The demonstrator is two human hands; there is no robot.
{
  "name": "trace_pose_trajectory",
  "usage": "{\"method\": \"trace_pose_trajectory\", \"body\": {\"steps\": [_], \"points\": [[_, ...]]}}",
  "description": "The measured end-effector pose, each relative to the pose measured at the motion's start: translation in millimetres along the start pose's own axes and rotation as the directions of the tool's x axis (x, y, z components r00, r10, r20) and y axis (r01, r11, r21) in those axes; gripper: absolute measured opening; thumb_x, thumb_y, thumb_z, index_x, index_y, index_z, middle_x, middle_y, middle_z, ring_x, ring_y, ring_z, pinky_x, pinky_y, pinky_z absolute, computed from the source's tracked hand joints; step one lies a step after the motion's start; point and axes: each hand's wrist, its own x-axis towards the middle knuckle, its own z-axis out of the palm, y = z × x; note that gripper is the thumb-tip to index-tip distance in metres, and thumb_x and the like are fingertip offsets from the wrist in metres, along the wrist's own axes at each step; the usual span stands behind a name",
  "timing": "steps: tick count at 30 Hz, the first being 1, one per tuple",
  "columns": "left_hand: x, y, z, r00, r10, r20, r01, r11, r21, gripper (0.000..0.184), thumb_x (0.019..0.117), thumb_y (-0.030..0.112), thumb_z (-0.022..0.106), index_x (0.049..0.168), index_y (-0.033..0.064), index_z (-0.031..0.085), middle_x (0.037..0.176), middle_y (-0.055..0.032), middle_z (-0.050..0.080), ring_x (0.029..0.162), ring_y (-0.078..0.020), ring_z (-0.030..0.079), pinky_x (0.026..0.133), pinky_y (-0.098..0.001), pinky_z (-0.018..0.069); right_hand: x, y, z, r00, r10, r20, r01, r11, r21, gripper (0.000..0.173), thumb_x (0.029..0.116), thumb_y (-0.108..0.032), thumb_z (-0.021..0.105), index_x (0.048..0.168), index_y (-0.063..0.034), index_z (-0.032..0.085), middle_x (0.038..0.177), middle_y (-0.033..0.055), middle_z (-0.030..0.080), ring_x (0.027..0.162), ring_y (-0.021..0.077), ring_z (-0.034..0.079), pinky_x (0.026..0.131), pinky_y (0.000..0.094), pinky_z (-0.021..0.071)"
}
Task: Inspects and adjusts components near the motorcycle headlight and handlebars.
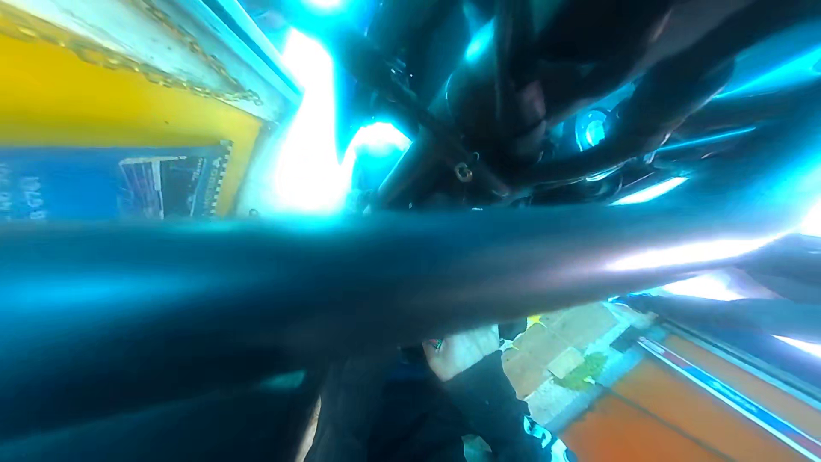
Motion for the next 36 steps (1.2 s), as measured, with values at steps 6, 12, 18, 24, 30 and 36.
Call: {"method": "trace_pose_trajectory", "body": {"steps": [6, 12, 18, 24, 30, 36], "points": [[-0.9, -0.6, -10.9, 0.984, 0.055, 0.169, -0.068, 0.995, 0.073, 0.048, 0.0883, 0.024, 0.077, 0.128, -0.0010, 0.065, 0.122, -0.0201, 0.068, 0.115, -0.0312, 0.065, 0.104, -0.0479, 0.0497, 3.8, 1.4, 1.8, 0.998, -0.031, -0.060, 0.031, 0.999, -0.013, 0.069, 0.0619, -0.031, 0.085, 0.125, -0.0067, 0.071, 0.111, 0.0132, 0.074, 0.096, 0.0329, 0.072, 0.084, 0.0574, 0.0534], [-9.1, -2.3, -14.2, 0.986, 0.051, 0.157, -0.084, 0.974, 0.211, 0.055, 0.0858, 0.043, 0.075, 0.124, 0.0046, 0.067, 0.118, -0.0166, 0.070, 0.111, -0.0312, 0.067, 0.099, -0.0511, 0.0517, 6.2, 0.2, -2.9, 1.000, 0.015, 0.007, -0.014, 0.999, -0.034, 0.055, 0.0683, -0.039, 0.083, 0.114, -0.0116, 0.071, 0.108, 0.0095, 0.075, 0.096, 0.0290, 0.073, 0.087, 0.0526, 0.0545], [-40.2, 11.9, -10.8, 0.891, 0.448, 0.075, -0.430, 0.780, 0.454, 0.042, 0.0975, 0.038, 0.058, 0.105, 0.0007, 0.075, 0.105, -0.0167, 0.076, 0.107, -0.0351, 0.071, 0.116, -0.0561, 0.0371, 2.9, 5.3, -11.2, 0.990, -0.008, 0.138, 0.006, 1.000, 0.017, 0.072, 0.0759, -0.036, 0.077, 0.140, -0.0083, 0.061, 0.120, 0.0191, 0.072, 0.085, 0.0385, 0.074, 0.068, 0.0566, 0.0581], [-51.1, -22.7, 35.2, 0.667, 0.670, -0.327, -0.562, 0.740, 0.369, 0.040, 0.0741, 0.030, 0.075, 0.098, -0.0023, 0.076, 0.095, -0.0138, 0.077, 0.092, -0.0296, 0.076, 0.102, -0.0542, 0.0515, 3.6, 11.1, -19.1, 0.958, 0.029, 0.284, -0.060, 0.993, 0.100, 0.073, 0.0792, -0.029, 0.079, 0.146, -0.0085, 0.056, 0.138, 0.0184, 0.064, 0.103, 0.0391, 0.071, 0.083, 0.0579, 0.0561], [-68.1, -0.5, 41.2, 0.826, 0.464, -0.321, -0.430, 0.886, 0.175, 0.032, 0.0796, 0.013, 0.073, 0.105, -0.0062, 0.073, 0.111, -0.0216, 0.074, 0.112, -0.0395, 0.069, 0.112, -0.0541, 0.0453, 16.4, 17.4, -20.2, 0.947, 0.113, 0.299, -0.138, 0.988, 0.064, 0.060, 0.0803, -0.036, 0.078, 0.132, -0.0073, 0.063, 0.116, 0.0174, 0.073, 0.099, 0.0397, 0.072, 0.082, 0.0615, 0.0540], [-50.7, -13.9, 53.5, 0.797, 0.417, -0.437, -0.425, 0.901, 0.085, 0.031, 0.0877, 0.012, 0.067, 0.111, -0.0088, 0.072, 0.100, -0.0151, 0.078, 0.103, -0.0314, 0.074, 0.114, -0.0567, 0.0396, -12.1, 11.7, -14.1, 0.999, -0.039, -0.023, 0.043, 0.973, 0.225, 0.071, 0.0774, -0.041, 0.078, 0.139, -0.0111, 0.062, 0.128, 0.0143, 0.069, 0.093, 0.0344, 0.073, 0.072, 0.0564, 0.0602]]}}
